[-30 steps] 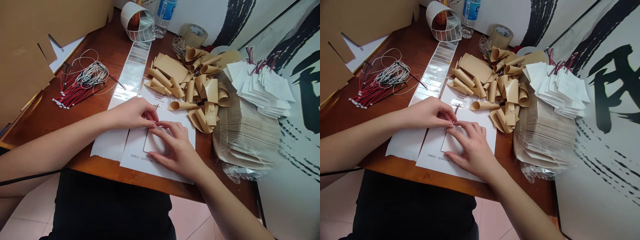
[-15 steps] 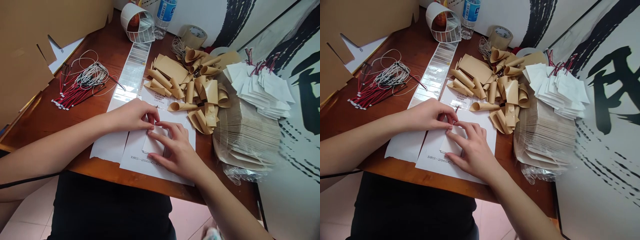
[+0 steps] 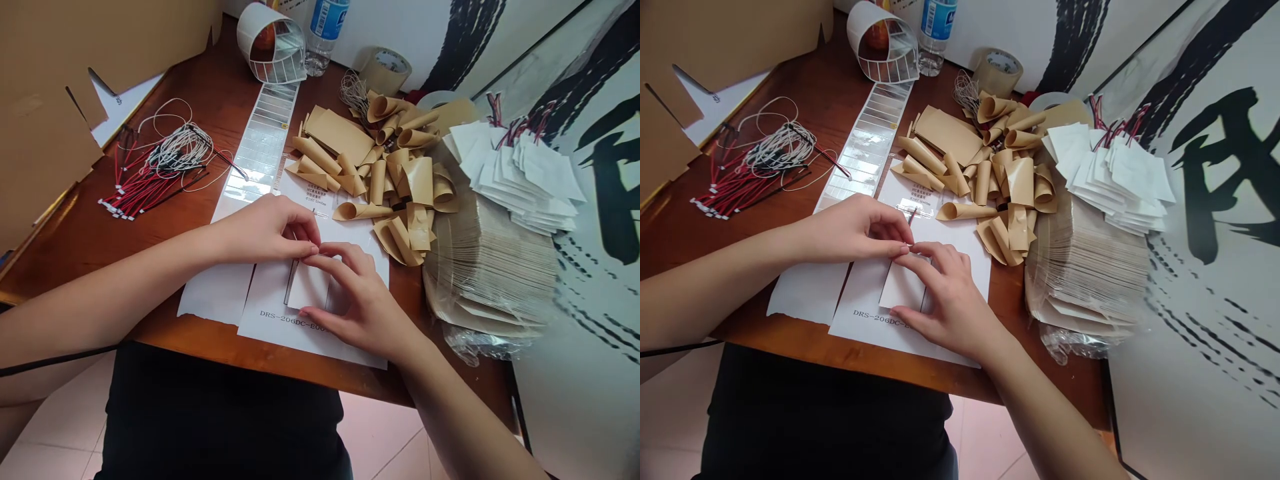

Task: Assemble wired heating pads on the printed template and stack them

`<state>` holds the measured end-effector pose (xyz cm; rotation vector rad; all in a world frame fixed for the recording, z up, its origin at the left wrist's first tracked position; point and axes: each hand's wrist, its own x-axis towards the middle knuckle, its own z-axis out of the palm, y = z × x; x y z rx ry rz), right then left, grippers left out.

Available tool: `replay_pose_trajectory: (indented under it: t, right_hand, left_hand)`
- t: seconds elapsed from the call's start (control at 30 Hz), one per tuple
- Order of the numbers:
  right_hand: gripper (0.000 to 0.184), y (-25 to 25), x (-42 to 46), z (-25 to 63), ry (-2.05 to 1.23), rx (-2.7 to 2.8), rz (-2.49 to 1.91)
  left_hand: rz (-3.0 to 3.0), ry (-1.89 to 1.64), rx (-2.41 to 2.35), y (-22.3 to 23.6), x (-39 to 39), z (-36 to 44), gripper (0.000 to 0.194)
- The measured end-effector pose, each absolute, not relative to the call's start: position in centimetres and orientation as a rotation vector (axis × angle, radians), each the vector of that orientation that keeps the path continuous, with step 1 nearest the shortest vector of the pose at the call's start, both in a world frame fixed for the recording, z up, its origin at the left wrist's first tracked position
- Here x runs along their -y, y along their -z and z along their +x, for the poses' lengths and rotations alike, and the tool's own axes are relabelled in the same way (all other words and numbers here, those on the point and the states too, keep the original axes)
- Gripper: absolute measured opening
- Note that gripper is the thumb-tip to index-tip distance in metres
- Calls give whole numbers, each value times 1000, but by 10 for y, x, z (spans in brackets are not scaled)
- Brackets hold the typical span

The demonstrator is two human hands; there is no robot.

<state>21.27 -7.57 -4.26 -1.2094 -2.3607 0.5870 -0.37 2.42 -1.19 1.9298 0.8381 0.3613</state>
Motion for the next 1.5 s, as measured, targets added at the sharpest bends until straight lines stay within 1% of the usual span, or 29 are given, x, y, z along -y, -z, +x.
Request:
replay_pose_trajectory:
  t: [0.1, 0.2, 0.27, 0.33, 0.43, 0.5, 0.63, 0.73, 1.0, 1.5]
  right_hand:
    - [58, 43, 76, 211, -567, 2369, -1207]
    - [63, 44, 78, 208, -448, 2412, -1232]
    - [59, 43, 80, 206, -332, 2406, -1228]
    - [45, 42, 82, 204, -230, 2391, -1183]
    - [15, 39, 86, 201, -147, 2420, -1079]
    - [2, 39, 88, 200, -138, 2450, -1019]
    - [12, 38, 89, 200, -145, 2501, -950]
    - [16, 38, 91, 200, -154, 2546, -935]
    - [19, 40, 92, 199, -145, 2602, -956]
    - [15, 45, 90, 195, -195, 2555, -989]
  left_hand:
    - [1905, -346, -865, 11, -24, -4, 12]
    - [1863, -306, -907, 12, -26, -5, 13]
    - [1833, -259, -921, 13, -28, -6, 14]
    - [1820, -204, -906, 15, -31, -8, 16]
    - [1825, -177, -848, 17, -35, -11, 17]
    - [1838, -197, -812, 19, -36, -12, 17]
    - [1862, -214, -786, 22, -38, -13, 17]
    - [1862, -205, -797, 24, -38, -13, 18]
    - [1887, -235, -796, 24, -38, -11, 14]
    - [1981, -265, -853, 23, -35, -8, 12]
